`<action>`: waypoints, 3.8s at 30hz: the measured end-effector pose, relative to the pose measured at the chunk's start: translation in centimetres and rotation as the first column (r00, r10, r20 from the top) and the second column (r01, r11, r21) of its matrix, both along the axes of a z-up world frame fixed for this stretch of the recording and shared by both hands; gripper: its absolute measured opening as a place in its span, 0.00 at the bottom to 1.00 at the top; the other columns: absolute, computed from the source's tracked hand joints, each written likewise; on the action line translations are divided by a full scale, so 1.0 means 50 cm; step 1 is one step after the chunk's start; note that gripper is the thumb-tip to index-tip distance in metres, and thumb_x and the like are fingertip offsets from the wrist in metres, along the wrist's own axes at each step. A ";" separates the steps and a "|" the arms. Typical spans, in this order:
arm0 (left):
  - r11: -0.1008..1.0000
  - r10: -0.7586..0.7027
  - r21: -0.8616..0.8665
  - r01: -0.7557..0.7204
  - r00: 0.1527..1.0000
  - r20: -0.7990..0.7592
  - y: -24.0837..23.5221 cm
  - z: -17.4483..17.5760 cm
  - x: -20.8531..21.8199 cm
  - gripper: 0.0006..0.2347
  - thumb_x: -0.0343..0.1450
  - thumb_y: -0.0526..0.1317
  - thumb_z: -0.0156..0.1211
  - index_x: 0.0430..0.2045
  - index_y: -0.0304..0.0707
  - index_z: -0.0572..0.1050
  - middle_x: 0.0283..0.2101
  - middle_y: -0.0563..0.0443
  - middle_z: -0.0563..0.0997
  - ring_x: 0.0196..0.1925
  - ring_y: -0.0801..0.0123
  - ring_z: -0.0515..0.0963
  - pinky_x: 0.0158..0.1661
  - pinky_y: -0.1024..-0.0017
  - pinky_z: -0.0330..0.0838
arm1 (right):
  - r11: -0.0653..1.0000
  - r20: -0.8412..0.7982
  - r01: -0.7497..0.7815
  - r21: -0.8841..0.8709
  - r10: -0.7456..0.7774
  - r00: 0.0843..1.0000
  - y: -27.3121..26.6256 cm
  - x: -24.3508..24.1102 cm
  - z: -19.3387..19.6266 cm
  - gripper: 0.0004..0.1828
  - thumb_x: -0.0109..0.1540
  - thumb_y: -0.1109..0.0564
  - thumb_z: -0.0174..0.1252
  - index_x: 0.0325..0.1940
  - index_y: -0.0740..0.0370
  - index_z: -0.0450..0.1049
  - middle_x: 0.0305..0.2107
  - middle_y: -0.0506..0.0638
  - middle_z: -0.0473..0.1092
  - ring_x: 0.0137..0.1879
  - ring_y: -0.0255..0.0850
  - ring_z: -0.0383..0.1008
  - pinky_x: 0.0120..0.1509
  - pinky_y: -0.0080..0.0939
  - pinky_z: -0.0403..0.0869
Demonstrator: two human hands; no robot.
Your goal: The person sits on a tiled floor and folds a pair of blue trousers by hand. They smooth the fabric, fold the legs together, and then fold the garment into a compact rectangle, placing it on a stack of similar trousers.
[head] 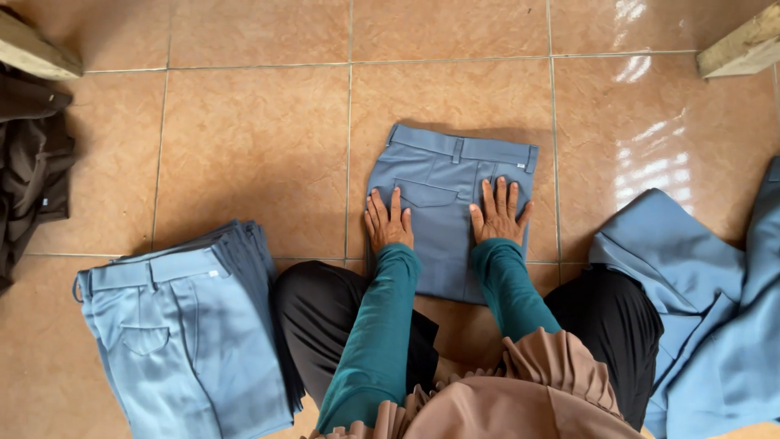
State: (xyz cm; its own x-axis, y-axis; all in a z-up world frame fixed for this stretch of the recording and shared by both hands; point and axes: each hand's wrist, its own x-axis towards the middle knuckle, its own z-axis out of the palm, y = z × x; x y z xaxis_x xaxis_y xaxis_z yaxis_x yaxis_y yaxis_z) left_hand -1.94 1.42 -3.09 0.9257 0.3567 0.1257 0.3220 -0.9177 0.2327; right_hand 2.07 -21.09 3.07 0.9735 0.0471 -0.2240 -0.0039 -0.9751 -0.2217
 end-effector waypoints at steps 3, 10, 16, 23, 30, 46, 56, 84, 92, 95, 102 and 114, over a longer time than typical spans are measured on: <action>0.977 0.172 -0.107 -0.182 0.980 -0.099 -0.004 0.011 -0.004 0.32 0.74 0.61 0.49 0.73 0.57 0.51 0.78 0.47 0.44 0.78 0.51 0.46 0.71 0.51 0.49 | 1.000 -0.002 0.001 -0.011 -0.001 1.000 -0.007 0.007 -0.032 0.38 0.69 0.24 0.17 0.81 0.30 0.29 0.79 0.37 0.26 0.83 0.43 0.19 0.81 0.68 0.23; 0.789 0.359 -0.426 -0.443 0.895 -0.264 0.038 0.016 0.033 0.45 0.61 0.54 0.74 0.70 0.50 0.50 0.65 0.42 0.62 0.69 0.54 0.64 0.70 0.56 0.54 | 0.953 0.406 0.079 0.291 -0.198 0.892 -0.121 0.022 -0.170 0.30 0.68 0.35 0.52 0.75 0.29 0.60 0.73 0.43 0.55 0.74 0.46 0.59 0.72 0.52 0.64; 0.709 0.316 -0.444 -0.548 0.809 -0.495 0.042 -0.038 0.076 0.45 0.62 0.64 0.68 0.69 0.46 0.52 0.66 0.46 0.71 0.66 0.57 0.72 0.61 0.54 0.69 | 0.822 0.095 0.507 0.260 -0.545 0.833 -0.167 0.051 -0.255 0.59 0.49 0.33 0.72 0.80 0.36 0.50 0.66 0.58 0.62 0.70 0.55 0.64 0.72 0.52 0.67; 0.797 0.254 -0.348 -0.494 0.796 -0.549 0.039 -0.051 0.097 0.26 0.64 0.65 0.62 0.50 0.54 0.73 0.54 0.52 0.78 0.57 0.55 0.78 0.51 0.51 0.76 | 0.789 -0.227 0.581 0.199 -0.540 0.811 -0.174 0.075 -0.238 0.42 0.51 0.25 0.69 0.61 0.47 0.70 0.51 0.55 0.74 0.56 0.55 0.76 0.56 0.56 0.77; 0.826 0.182 -0.370 -0.425 0.823 -0.538 0.019 -0.011 0.084 0.20 0.71 0.58 0.52 0.49 0.47 0.69 0.49 0.47 0.82 0.52 0.51 0.83 0.49 0.50 0.78 | 0.774 -0.277 0.581 0.252 -0.517 0.810 -0.139 0.051 -0.126 0.38 0.58 0.34 0.67 0.64 0.56 0.67 0.52 0.61 0.73 0.59 0.60 0.73 0.61 0.60 0.74; 0.604 0.160 -0.582 -0.545 0.798 -0.580 0.031 0.035 0.081 0.29 0.64 0.56 0.66 0.53 0.33 0.72 0.51 0.35 0.81 0.53 0.47 0.82 0.49 0.54 0.81 | 0.621 -0.215 0.538 0.570 -0.520 0.827 -0.078 0.001 0.064 0.46 0.55 0.38 0.75 0.68 0.63 0.66 0.58 0.65 0.70 0.64 0.63 0.69 0.65 0.62 0.70; 0.605 0.240 -0.688 -0.401 0.916 -0.322 0.187 0.366 0.061 0.25 0.63 0.55 0.64 0.45 0.32 0.78 0.47 0.35 0.83 0.52 0.45 0.83 0.50 0.53 0.81 | 0.530 0.086 0.149 0.835 -0.393 0.916 0.078 0.006 0.247 0.24 0.54 0.48 0.80 0.40 0.61 0.73 0.30 0.53 0.69 0.39 0.43 0.71 0.41 0.45 0.70; 0.459 0.744 -0.437 -0.773 0.604 -0.288 0.954 0.287 -0.756 0.29 0.56 0.61 0.72 0.42 0.40 0.84 0.41 0.41 0.85 0.48 0.47 0.83 0.47 0.53 0.79 | 0.600 -0.374 0.037 0.799 0.449 0.811 0.721 -0.408 0.161 0.40 0.56 0.41 0.73 0.64 0.61 0.66 0.54 0.63 0.72 0.61 0.58 0.73 0.54 0.54 0.82; 0.509 0.822 -0.160 -0.846 0.533 -0.200 0.781 0.453 -0.577 0.43 0.66 0.58 0.66 0.74 0.57 0.47 0.78 0.49 0.50 0.78 0.50 0.51 0.71 0.39 0.46 | 0.633 0.359 -0.446 0.633 0.271 0.893 0.722 -0.338 0.319 0.35 0.66 0.44 0.57 0.76 0.41 0.56 0.61 0.55 0.66 0.61 0.54 0.70 0.54 0.52 0.78; 0.708 0.696 -0.163 -0.687 0.718 -0.008 0.707 0.405 -0.443 0.30 0.74 0.57 0.54 0.72 0.61 0.55 0.77 0.50 0.54 0.78 0.49 0.50 0.71 0.41 0.44 | 0.638 0.698 -0.719 0.275 0.382 0.606 0.779 -0.297 0.339 0.27 0.72 0.41 0.45 0.77 0.39 0.59 0.70 0.50 0.59 0.71 0.52 0.60 0.66 0.56 0.66; 0.825 0.478 -0.239 -0.511 0.858 -0.186 0.637 0.406 -0.280 0.24 0.80 0.55 0.27 0.74 0.65 0.46 0.79 0.49 0.43 0.80 0.49 0.35 0.73 0.44 0.25 | 0.672 0.262 -0.740 -0.040 0.721 0.641 0.873 -0.241 0.297 0.28 0.74 0.39 0.27 0.80 0.34 0.45 0.79 0.39 0.39 0.83 0.48 0.28 0.81 0.61 0.42; 0.837 0.492 -0.177 -0.518 0.854 -0.171 0.661 0.342 -0.223 0.23 0.79 0.55 0.30 0.73 0.69 0.51 0.78 0.47 0.50 0.80 0.51 0.38 0.74 0.48 0.29 | 0.697 0.182 -0.717 -0.015 0.707 0.683 0.915 -0.157 0.163 0.28 0.74 0.36 0.24 0.79 0.31 0.47 0.71 0.42 0.57 0.77 0.46 0.52 0.75 0.55 0.57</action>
